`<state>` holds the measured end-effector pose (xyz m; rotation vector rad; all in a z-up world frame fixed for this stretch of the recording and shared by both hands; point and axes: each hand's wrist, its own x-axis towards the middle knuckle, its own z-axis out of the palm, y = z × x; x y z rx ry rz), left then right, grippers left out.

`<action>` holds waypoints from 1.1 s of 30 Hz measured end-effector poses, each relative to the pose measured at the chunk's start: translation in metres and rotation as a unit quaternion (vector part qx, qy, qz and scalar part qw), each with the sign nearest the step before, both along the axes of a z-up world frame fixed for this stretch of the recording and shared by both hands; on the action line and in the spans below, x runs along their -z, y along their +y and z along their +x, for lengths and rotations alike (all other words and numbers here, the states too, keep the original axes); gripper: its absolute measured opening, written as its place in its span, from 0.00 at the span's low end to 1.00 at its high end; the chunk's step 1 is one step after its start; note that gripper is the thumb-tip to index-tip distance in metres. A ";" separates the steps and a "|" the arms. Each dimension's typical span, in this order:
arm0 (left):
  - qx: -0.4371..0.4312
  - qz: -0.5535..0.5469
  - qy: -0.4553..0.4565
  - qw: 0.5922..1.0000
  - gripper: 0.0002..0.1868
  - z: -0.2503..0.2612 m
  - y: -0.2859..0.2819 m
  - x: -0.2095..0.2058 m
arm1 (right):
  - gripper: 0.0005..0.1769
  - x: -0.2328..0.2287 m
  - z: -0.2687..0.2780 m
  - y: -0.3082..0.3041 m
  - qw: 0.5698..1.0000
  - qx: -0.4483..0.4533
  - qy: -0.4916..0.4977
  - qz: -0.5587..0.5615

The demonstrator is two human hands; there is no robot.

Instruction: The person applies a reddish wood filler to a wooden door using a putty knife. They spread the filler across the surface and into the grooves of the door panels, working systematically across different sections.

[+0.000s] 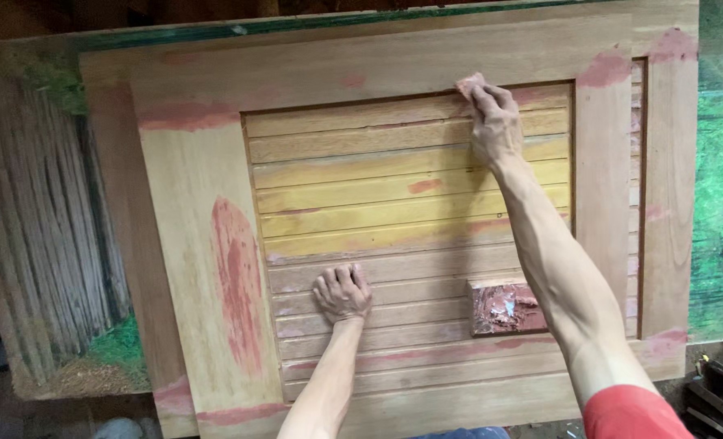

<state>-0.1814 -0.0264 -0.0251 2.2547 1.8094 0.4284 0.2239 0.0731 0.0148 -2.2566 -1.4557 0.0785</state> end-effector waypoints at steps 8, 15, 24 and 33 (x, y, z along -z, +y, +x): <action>0.003 -0.018 0.016 1.000 0.12 0.002 0.002 -0.004 | 0.21 -0.042 0.027 -0.001 0.959 -0.001 -0.067 -0.274; 0.002 -0.019 -0.020 1.000 0.11 0.002 0.002 -0.006 | 0.27 -0.069 0.041 0.030 0.939 -0.129 -0.126 -0.294; 0.004 -0.020 -0.013 1.000 0.11 0.002 0.003 -0.007 | 0.25 -0.090 0.055 0.054 0.853 -0.149 -0.229 -0.444; 0.002 -0.013 -0.007 1.000 0.11 0.002 0.002 -0.008 | 0.31 -0.084 0.075 0.054 0.910 -0.186 -0.120 -0.351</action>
